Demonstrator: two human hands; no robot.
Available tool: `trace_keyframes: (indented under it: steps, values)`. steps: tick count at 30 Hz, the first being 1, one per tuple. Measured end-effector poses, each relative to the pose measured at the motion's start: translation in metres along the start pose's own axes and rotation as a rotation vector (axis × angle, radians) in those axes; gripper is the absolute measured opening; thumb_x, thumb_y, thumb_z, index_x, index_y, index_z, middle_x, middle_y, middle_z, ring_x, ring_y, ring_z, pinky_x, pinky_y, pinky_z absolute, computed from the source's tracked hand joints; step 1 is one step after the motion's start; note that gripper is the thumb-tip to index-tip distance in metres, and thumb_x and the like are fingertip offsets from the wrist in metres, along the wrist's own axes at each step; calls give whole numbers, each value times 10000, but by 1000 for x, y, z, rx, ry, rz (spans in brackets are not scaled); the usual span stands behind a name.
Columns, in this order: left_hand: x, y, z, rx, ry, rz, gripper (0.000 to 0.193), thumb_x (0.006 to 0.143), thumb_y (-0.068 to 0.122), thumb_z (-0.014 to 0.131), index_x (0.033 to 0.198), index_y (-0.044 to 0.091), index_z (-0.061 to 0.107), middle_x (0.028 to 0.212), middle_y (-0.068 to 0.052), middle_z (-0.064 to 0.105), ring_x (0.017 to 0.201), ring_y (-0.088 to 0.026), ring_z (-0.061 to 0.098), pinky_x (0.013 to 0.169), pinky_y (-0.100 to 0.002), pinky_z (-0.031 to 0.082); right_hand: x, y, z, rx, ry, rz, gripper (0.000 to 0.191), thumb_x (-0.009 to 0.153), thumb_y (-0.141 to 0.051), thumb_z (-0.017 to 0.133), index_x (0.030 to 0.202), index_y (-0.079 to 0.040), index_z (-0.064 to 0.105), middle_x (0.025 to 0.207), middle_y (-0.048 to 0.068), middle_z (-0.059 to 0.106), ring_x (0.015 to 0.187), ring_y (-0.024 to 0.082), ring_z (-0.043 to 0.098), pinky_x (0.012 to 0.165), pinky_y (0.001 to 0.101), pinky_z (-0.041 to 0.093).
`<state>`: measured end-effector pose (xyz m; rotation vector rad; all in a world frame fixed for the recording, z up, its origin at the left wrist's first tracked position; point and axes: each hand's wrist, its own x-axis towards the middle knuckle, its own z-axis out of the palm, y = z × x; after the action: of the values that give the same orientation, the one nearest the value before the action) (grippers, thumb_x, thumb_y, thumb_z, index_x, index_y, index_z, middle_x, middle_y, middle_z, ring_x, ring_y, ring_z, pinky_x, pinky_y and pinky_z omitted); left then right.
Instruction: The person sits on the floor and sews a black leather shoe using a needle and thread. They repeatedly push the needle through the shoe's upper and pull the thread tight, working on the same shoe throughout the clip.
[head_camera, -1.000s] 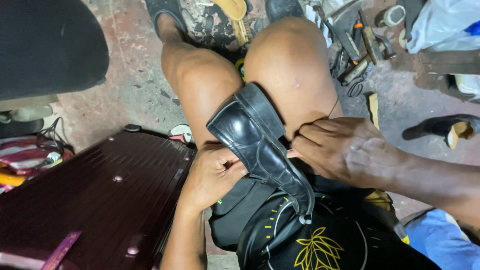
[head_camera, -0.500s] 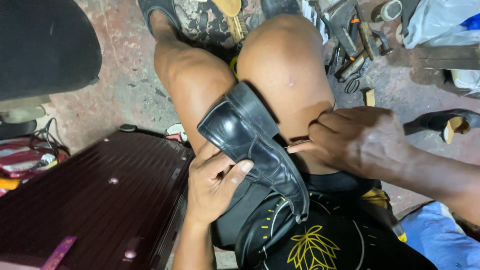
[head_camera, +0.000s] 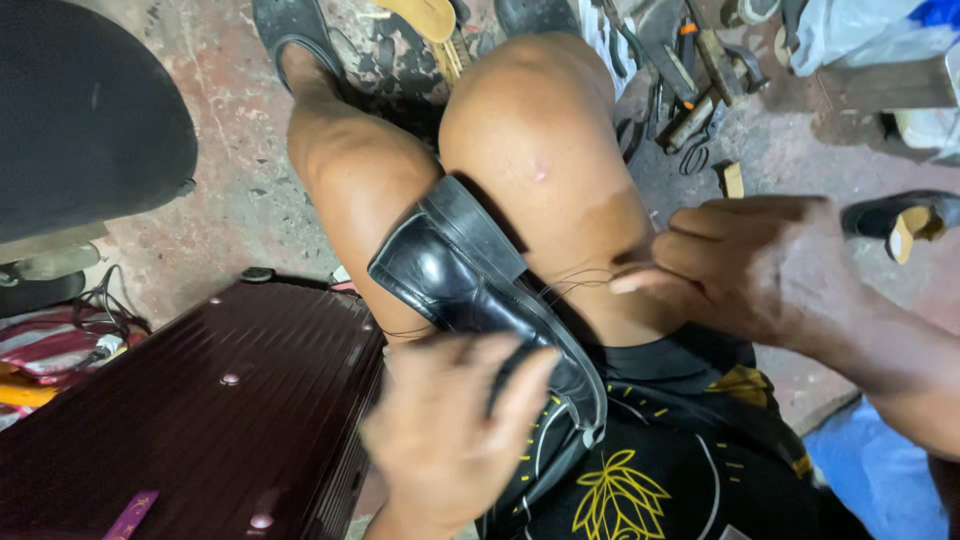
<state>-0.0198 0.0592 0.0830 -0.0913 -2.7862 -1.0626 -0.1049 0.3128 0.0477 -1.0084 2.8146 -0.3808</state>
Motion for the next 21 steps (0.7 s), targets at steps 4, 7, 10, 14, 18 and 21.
trace_keyframes:
  steps: [4, 7, 10, 14, 18, 21]
  values:
    - [20, 15, 21, 58, -138, 153, 240, 923, 191, 803, 1114, 71, 722, 1097, -85, 676, 823, -235, 679, 666, -342, 542, -4, 1, 1, 28, 18, -47, 430, 823, -503, 752, 664, -143, 579, 642, 18, 546, 526, 235, 600, 470, 364, 473]
    - [25, 13, 30, -33, -216, 140, 187, 943, 108, 737, 1110, 59, 670, 1101, -86, 691, 848, -268, 675, 703, -367, 543, -7, 2, 5, 49, 20, -43, 381, 855, -509, 741, 765, -153, 638, 759, 2, 631, 548, 206, 618, 452, 344, 458]
    - [22, 4, 32, -152, -226, 79, 138, 979, 76, 710, 1082, 69, 619, 1022, -82, 676, 859, -283, 667, 764, -385, 543, -5, 2, 11, 186, -17, -122, 364, 843, -516, 742, 887, -157, 707, 880, 11, 711, 612, 191, 651, 461, 340, 464]
    - [11, -9, 27, -434, -212, -49, 141, 985, 23, 667, 1115, 50, 618, 940, -86, 664, 798, -170, 660, 726, -307, 544, 7, -8, 17, 668, 89, -217, 591, 770, -566, 740, 1083, -71, 656, 991, 100, 681, 810, 220, 711, 654, 320, 582]
    - [-2, -21, 20, -720, -247, -321, 187, 984, 11, 655, 1168, 7, 621, 885, -64, 668, 730, -90, 581, 662, -251, 479, 10, -26, 18, 845, 99, -99, 602, 884, -368, 752, 1283, 40, 561, 1059, 132, 698, 897, 241, 714, 747, 349, 573]
    - [-6, -30, 16, -941, -284, -371, 234, 1009, -1, 622, 1238, -21, 580, 981, -86, 699, 803, -80, 618, 727, -237, 510, 3, -24, 18, 771, -464, 163, 388, 826, -353, 792, 1165, -171, 739, 827, 9, 743, 669, 125, 702, 624, 321, 563]
